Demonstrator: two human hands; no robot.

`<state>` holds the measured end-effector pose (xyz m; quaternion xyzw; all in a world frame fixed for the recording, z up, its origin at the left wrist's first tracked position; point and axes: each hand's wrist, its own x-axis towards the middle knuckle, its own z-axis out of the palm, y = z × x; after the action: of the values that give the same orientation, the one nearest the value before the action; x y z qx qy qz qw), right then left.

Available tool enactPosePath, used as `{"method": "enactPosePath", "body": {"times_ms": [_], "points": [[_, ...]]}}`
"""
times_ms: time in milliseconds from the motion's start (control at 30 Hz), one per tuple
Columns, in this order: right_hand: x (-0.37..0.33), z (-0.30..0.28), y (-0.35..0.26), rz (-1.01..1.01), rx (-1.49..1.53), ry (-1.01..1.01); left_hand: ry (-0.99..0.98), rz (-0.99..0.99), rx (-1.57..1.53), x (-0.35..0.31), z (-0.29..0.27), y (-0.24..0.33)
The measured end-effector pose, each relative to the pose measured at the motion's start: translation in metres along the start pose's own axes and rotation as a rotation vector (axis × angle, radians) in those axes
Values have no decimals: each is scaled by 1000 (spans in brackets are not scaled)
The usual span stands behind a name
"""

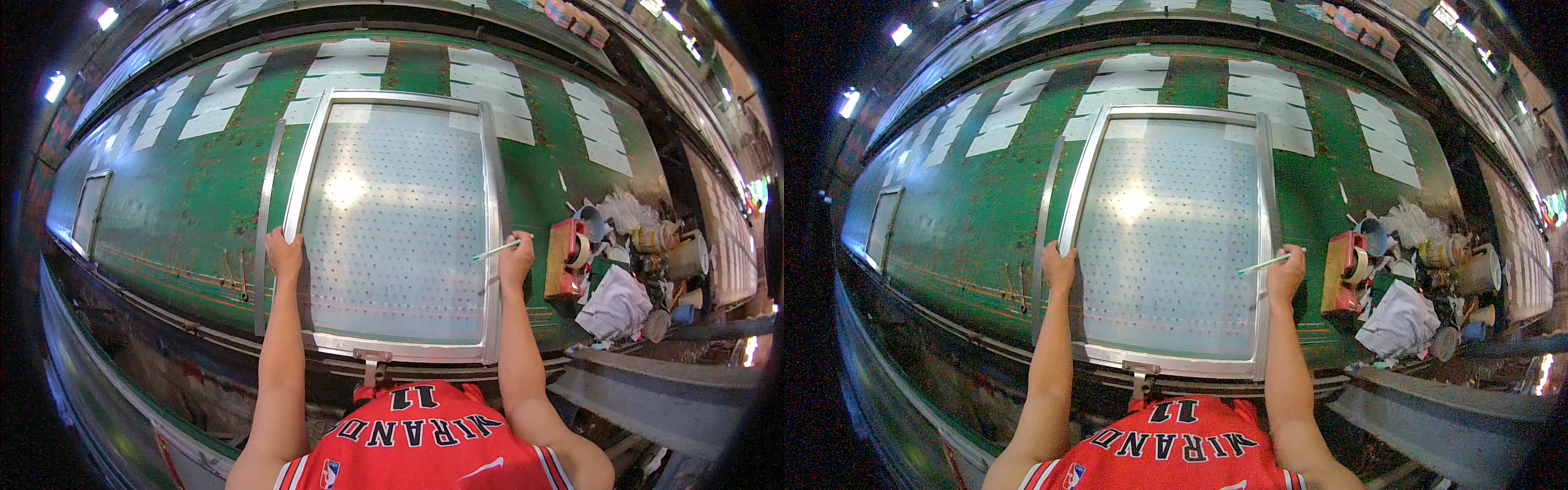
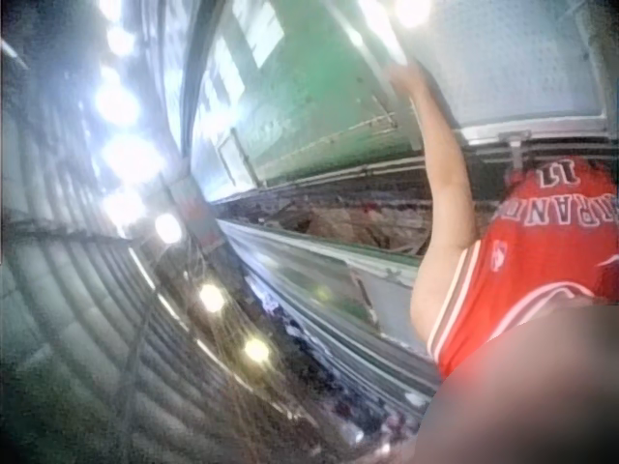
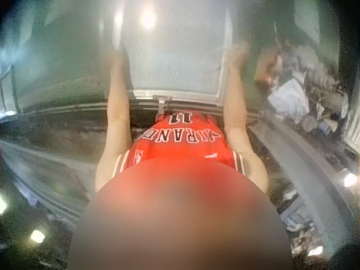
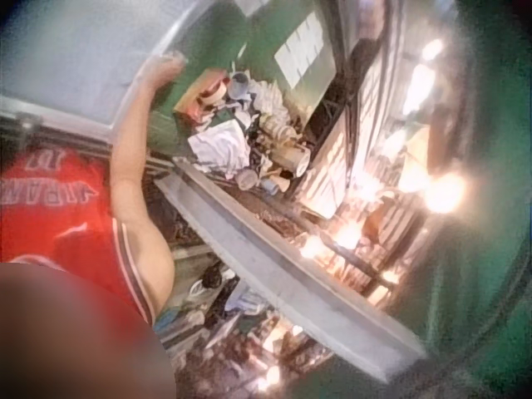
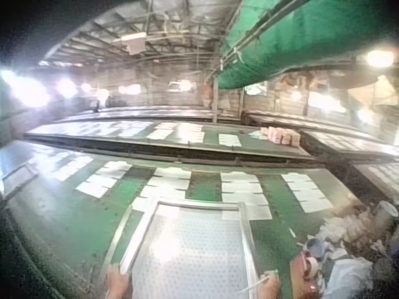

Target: The person aligns a metal frame on a perforated panel, marks positions with a pencil, and uses a ruler and wrench to secure the frame. The person repeatedly measures and adjusts the frame, then tightens fasteners at the bottom edge.

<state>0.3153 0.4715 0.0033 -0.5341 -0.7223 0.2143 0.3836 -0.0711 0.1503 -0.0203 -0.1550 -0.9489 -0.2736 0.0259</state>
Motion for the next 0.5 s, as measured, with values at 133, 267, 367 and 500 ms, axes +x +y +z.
{"method": "enactPosePath", "body": {"times_ms": [133,267,367,500], "points": [[-26,-14,32,257,-72,62,-16,5,-9,1,0,-1],[-42,-21,52,387,-167,15,-12,35,-9,2,0,-4],[-47,-25,55,339,-180,58,-7,55,3,3,0,-5],[-54,-37,50,54,-270,136,-21,61,-26,2,1,-9]]}}
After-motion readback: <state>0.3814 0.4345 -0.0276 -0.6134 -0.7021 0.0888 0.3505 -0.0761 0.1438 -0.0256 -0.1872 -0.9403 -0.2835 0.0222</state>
